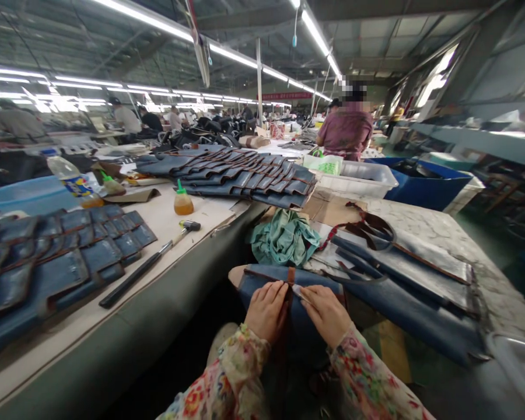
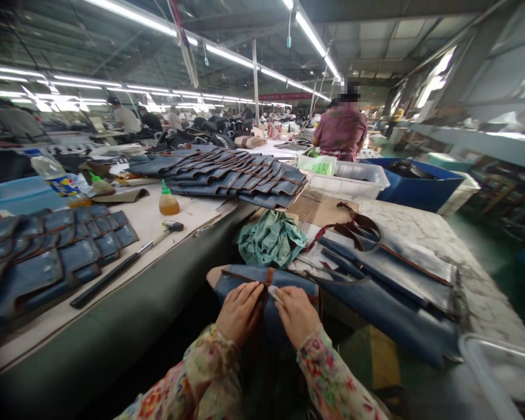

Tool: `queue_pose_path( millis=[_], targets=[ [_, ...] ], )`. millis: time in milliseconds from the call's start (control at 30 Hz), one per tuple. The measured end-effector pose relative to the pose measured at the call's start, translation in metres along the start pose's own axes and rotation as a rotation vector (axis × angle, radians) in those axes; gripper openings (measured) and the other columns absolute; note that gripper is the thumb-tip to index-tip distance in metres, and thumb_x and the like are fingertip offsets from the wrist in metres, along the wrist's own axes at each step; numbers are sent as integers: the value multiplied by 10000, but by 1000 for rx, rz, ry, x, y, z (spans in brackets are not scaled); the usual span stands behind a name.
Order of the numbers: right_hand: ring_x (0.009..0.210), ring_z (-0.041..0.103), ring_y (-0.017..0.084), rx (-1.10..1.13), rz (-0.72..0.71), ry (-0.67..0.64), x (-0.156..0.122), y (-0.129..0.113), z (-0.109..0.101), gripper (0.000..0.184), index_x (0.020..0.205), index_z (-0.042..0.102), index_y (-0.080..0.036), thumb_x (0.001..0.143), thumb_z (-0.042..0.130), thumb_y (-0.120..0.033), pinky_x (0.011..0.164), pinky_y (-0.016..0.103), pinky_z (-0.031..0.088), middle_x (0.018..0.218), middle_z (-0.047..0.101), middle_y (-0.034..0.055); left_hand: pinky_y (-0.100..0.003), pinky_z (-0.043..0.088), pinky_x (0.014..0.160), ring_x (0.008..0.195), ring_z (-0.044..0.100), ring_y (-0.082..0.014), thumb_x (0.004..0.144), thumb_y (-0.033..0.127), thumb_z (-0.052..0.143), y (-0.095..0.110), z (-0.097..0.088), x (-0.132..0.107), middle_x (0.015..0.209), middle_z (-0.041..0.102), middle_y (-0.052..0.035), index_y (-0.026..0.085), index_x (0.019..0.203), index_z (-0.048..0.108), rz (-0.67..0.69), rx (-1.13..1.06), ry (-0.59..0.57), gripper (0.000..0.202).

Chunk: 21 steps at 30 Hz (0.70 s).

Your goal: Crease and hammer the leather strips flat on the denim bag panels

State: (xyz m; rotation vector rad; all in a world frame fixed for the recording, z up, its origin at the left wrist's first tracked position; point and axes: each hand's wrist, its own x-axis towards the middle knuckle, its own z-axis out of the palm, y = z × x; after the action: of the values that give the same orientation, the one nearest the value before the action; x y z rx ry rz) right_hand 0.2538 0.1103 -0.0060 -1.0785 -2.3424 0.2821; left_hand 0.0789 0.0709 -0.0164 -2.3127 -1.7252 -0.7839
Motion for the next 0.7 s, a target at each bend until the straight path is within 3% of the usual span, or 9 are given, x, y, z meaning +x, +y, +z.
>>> queue_pose_path(
  millis=[467, 700],
  targets=[
    [869, 531, 176, 229, 57, -214, 23, 13, -10, 284, 1020, 601, -144, 858, 411, -281, 826, 325, 421, 902, 590, 69, -328, 377, 781, 922, 492, -180, 869, 231, 365, -2, 1, 13, 988, 564, -46, 202, 1017, 538, -78, -72, -54, 230],
    [843, 526, 180, 111, -37, -313, 32, 8, -17, 279, 1008, 616, -139, 845, 410, -233, 800, 319, 429, 862, 583, 72, -316, 366, 775, 924, 480, -179, 844, 192, 397, -4, 3, 15, 1008, 566, -29, 202, 914, 547, -20, -94, -98, 166]
  ],
)
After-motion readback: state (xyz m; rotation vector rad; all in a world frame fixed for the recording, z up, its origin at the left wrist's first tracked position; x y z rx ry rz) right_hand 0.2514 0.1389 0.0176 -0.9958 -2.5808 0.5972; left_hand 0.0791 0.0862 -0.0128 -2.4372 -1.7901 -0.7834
